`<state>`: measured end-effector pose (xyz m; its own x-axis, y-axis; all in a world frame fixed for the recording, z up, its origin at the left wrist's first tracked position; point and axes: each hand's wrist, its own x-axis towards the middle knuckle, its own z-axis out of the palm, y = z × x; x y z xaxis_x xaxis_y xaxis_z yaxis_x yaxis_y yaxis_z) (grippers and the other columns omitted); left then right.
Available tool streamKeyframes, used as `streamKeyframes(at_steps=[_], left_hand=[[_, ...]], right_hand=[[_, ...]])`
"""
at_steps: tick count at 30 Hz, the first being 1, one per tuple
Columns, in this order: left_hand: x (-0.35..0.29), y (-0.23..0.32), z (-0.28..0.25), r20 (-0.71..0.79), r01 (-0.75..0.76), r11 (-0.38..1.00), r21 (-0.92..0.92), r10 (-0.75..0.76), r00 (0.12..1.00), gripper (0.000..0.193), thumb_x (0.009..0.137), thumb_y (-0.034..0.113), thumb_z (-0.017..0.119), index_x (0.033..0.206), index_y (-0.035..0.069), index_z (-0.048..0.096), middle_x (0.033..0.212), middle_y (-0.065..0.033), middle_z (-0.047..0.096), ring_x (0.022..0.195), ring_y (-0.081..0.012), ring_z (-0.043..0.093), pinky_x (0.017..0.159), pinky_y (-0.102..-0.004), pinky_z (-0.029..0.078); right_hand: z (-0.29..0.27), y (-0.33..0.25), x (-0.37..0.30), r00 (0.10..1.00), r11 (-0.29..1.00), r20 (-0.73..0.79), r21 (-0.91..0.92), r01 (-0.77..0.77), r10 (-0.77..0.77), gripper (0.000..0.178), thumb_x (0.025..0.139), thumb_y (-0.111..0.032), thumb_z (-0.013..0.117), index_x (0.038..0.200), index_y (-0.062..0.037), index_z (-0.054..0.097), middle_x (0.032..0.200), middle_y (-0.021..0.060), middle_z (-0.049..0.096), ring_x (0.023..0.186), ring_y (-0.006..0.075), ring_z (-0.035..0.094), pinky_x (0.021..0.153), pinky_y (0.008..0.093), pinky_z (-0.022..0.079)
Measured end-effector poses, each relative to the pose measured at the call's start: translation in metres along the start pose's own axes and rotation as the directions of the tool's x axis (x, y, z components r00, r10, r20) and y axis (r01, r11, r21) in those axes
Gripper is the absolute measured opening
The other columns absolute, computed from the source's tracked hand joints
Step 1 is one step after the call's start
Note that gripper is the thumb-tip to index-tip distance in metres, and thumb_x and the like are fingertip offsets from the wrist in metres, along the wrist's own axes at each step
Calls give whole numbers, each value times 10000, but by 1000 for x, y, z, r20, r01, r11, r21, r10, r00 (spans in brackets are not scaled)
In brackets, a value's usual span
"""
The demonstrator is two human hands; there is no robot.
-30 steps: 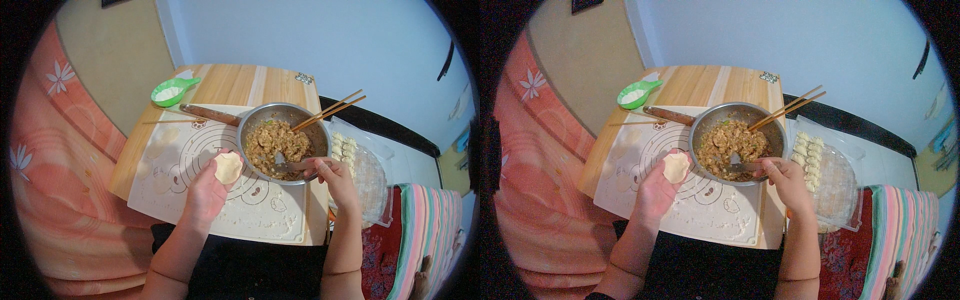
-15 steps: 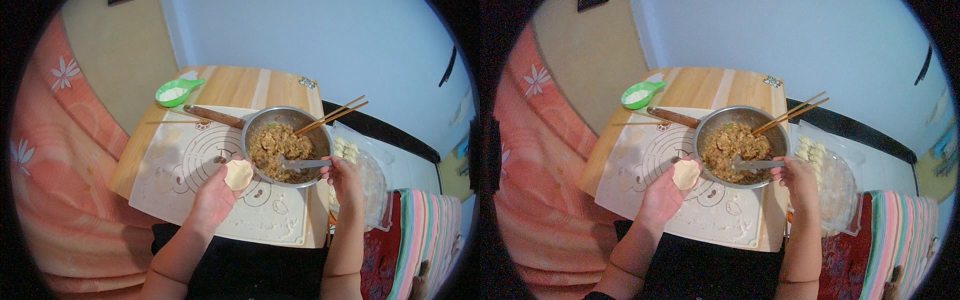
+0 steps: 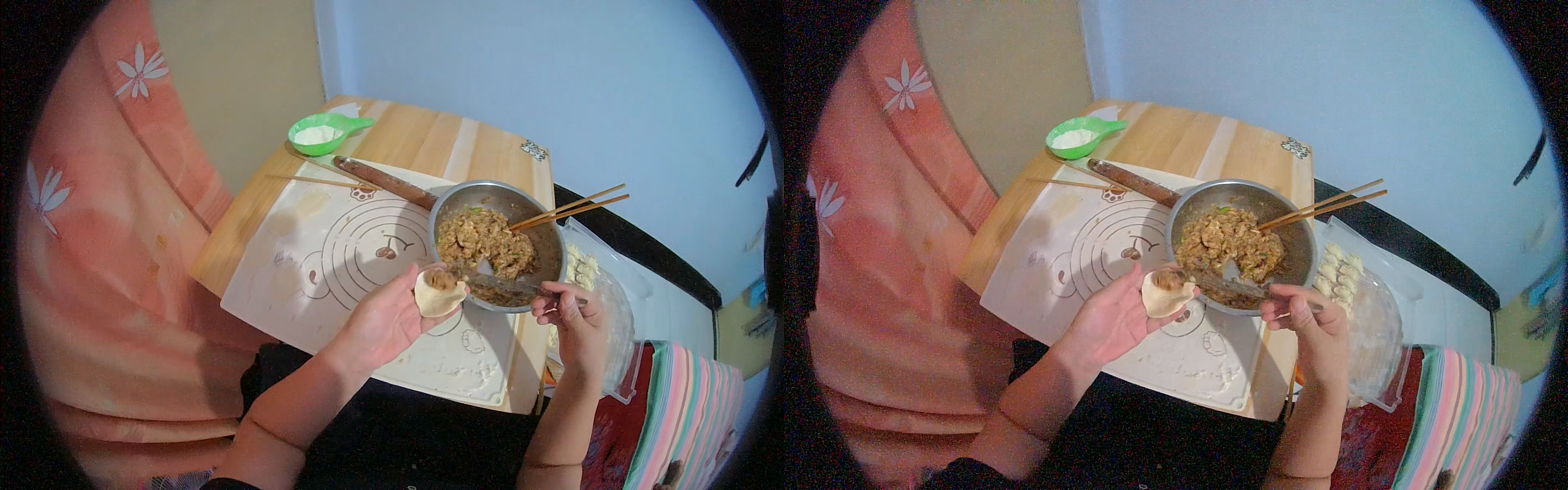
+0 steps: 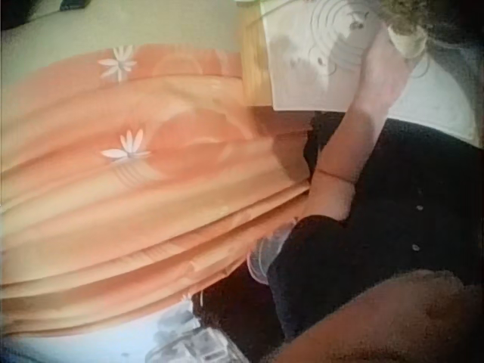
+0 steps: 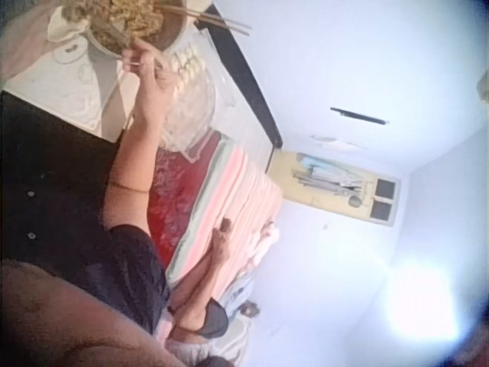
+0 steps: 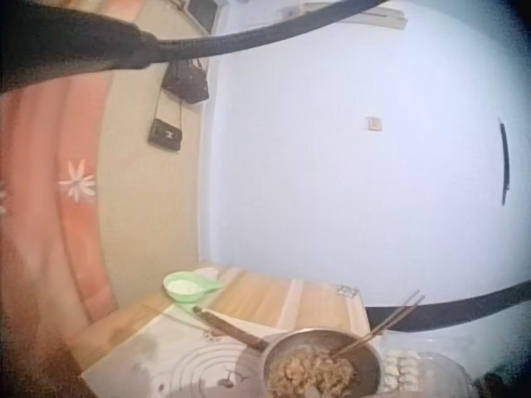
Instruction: The person prepares dumplings by placing a spoonful of meat filling onto a round dough wrapper held in their left hand. They then fold and pleat the edges to seal the dumpling, placing the finished unit into a plastic container. This process is repeated multiple times throughout the clip.
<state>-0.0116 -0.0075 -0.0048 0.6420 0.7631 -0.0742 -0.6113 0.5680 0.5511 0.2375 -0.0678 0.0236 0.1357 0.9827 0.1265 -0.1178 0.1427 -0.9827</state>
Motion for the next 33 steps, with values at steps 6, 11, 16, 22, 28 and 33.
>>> streamKeyframes(at_steps=[6,11,16,22,28,33], left_hand=[[-4,5,0,-25,13,999,-30,-14,1000,518,998,346,279,1342,-41,304,1320,-215,423,1228,-336,440,1038,-409,375],[-6,6,2,2,31,997,-69,-31,1000,519,997,350,282,1330,-46,322,1291,-210,441,1233,-345,435,1036,-405,380],[-5,5,4,-11,55,998,-38,-55,998,501,997,350,279,1309,-35,348,1307,-213,435,1236,-329,439,1032,-397,386],[-8,9,-1,-38,-23,999,27,24,999,484,997,336,297,1320,-22,336,1324,-218,434,1237,-296,443,1044,-383,361],[-5,10,0,-68,-47,997,55,51,996,494,997,322,302,1324,-47,308,1321,-226,431,1244,-297,433,1059,-390,338],[-5,11,-3,-57,-76,996,42,78,995,482,1002,295,282,1334,-54,290,1314,-227,430,1235,-308,440,1050,-396,352]], right_hand=[[-5,8,0,992,992,57,74,106,-110,235,874,-191,618,959,28,622,854,121,650,798,204,632,690,293,507],[-8,15,6,996,968,-14,234,86,-85,207,864,-173,626,940,19,601,839,123,645,783,192,628,696,294,513],[-9,18,9,998,952,8,301,59,-64,194,876,-166,611,950,14,605,844,123,649,755,178,621,683,276,501],[-18,15,15,978,986,-152,70,152,-140,258,930,-216,546,987,22,630,793,94,648,692,147,588,644,252,469],[-13,31,22,946,859,-222,-502,98,-237,312,951,-270,518,975,11,651,714,25,605,645,72,504,588,209,397],[-4,36,28,970,802,-148,-593,70,-195,305,954,-277,512,966,-5,650,702,26,608,636,62,503,575,205,387]])
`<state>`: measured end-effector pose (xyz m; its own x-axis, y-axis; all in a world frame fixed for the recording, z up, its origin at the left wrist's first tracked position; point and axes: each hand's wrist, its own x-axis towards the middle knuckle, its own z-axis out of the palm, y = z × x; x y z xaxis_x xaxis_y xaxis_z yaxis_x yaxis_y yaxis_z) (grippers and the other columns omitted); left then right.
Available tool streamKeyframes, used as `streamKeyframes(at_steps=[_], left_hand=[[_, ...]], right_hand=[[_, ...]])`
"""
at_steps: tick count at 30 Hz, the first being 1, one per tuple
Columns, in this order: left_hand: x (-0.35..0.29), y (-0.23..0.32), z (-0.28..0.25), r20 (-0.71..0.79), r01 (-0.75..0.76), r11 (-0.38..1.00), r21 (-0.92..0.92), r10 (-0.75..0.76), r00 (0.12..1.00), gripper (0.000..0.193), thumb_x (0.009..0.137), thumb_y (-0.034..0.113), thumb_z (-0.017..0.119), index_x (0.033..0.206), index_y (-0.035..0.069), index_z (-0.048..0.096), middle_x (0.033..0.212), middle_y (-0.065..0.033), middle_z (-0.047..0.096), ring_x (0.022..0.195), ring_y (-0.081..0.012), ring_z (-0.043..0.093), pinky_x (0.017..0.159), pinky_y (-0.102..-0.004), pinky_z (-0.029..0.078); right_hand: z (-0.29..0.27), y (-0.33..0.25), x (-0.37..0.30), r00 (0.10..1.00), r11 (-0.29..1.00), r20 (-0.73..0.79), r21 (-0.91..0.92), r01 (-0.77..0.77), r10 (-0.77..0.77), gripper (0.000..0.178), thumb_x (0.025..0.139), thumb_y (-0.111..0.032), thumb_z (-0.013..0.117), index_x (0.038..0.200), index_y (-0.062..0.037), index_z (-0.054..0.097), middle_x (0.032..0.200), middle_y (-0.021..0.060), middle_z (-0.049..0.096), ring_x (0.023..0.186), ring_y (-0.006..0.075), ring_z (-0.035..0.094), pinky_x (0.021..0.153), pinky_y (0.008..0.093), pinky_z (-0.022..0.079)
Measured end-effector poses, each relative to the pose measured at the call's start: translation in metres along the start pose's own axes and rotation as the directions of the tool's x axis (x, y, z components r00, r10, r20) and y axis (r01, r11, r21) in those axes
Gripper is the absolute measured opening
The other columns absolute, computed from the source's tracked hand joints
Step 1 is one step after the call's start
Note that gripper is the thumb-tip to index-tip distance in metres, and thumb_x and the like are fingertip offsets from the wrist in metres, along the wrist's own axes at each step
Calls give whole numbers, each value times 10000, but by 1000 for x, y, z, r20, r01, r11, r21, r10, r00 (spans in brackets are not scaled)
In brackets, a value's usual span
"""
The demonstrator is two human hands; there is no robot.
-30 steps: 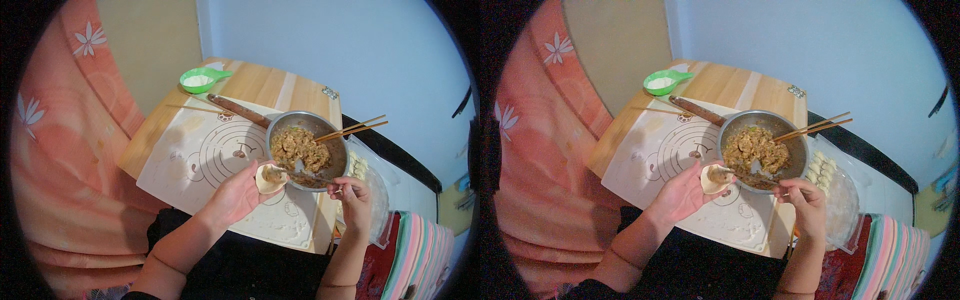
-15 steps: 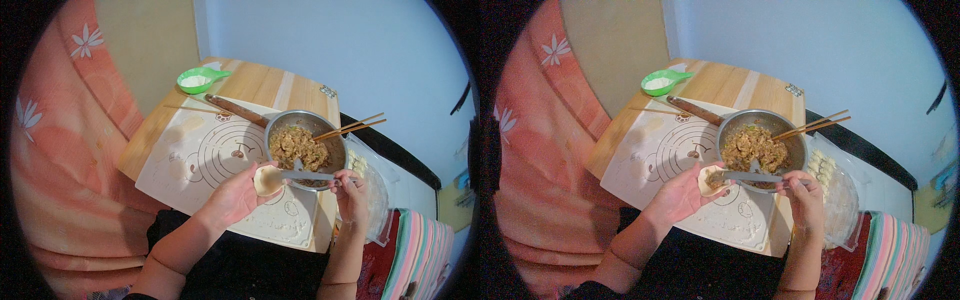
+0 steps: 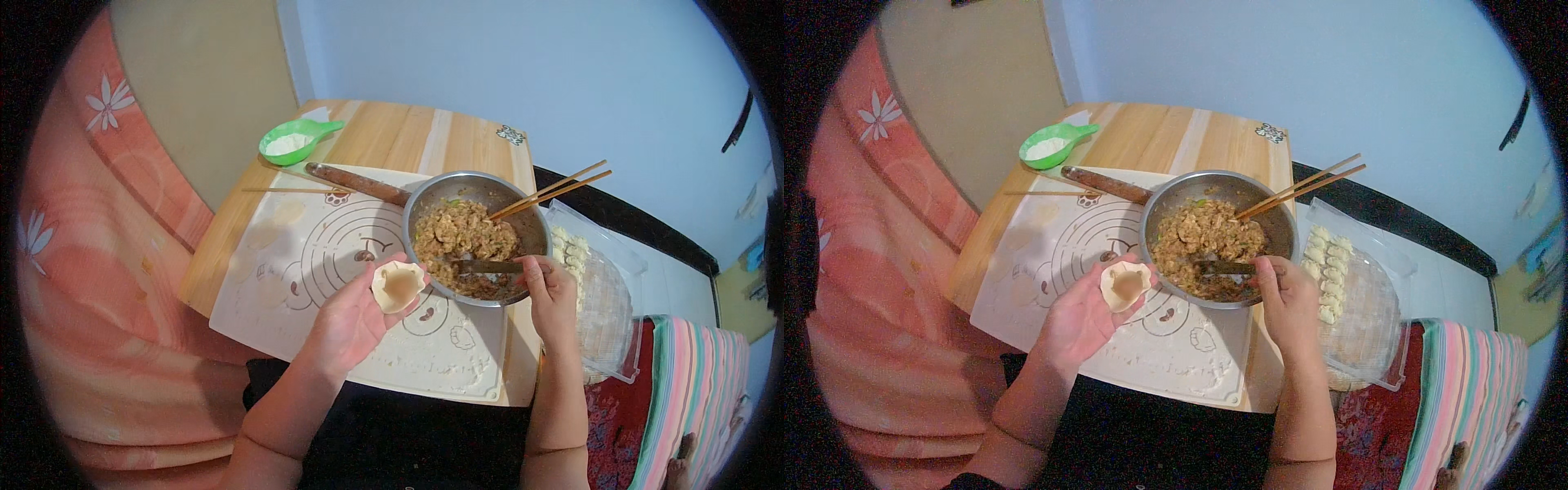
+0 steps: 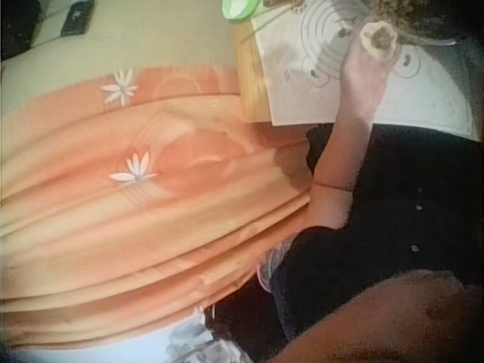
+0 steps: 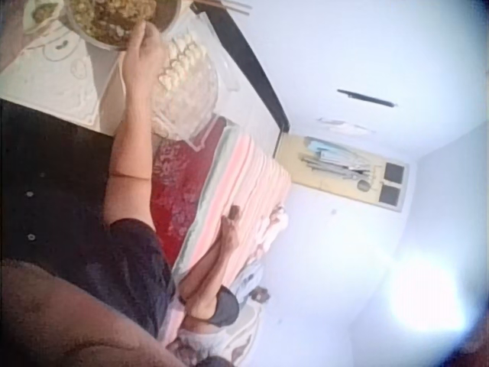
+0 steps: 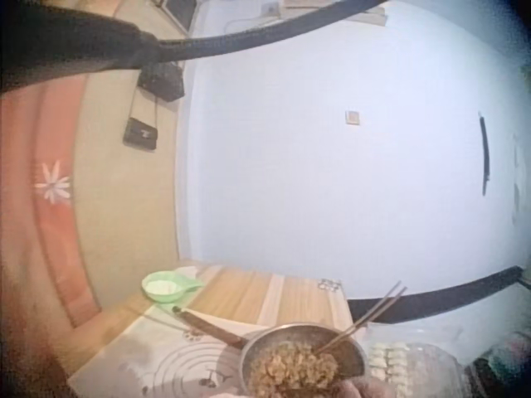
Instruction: The person prepares dumplings by placing a spoonful of meat filling onto a round dough wrapper held in their left hand. They then fold and pleat the edges to seal the dumpling, placing the finished unit into a plastic container. This process is repeated multiple times throughout the clip.
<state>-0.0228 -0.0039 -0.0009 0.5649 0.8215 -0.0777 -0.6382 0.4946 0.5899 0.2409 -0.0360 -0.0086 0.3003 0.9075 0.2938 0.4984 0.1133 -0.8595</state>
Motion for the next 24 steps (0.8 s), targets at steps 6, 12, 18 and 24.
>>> streamKeyframes(at_steps=[6,12,18,24], left_hand=[[1,0,-1,-19,3,1000,-3,-3,1000,476,1004,287,278,1335,-54,289,1308,-227,432,1227,-310,448,1032,-399,376],[1,-1,-2,-21,-7,1000,-12,7,1000,466,1003,288,278,1325,-48,310,1319,-230,424,1235,-309,441,1027,-392,389],[1,-2,-3,-26,-4,1000,-22,4,1000,462,1002,288,277,1311,-52,326,1326,-235,419,1244,-311,431,1027,-387,393],[1,-3,-1,-21,10,999,-32,-11,1000,480,1001,294,293,1319,-66,294,1302,-233,441,1227,-301,448,1048,-398,360]], right_hand=[[-2,-4,-2,994,968,26,225,-112,109,344,929,-301,544,931,27,648,705,73,654,628,125,591,569,265,450],[-1,-1,-2,982,937,104,298,-182,157,301,933,-260,530,936,22,635,711,66,652,581,90,566,509,223,421],[-12,8,4,941,782,99,532,-325,324,241,919,-198,512,911,17,621,661,61,620,543,120,566,499,231,439],[-24,22,12,920,699,-21,657,-282,391,249,913,-196,505,918,26,615,671,66,609,555,133,564,523,236,445]])
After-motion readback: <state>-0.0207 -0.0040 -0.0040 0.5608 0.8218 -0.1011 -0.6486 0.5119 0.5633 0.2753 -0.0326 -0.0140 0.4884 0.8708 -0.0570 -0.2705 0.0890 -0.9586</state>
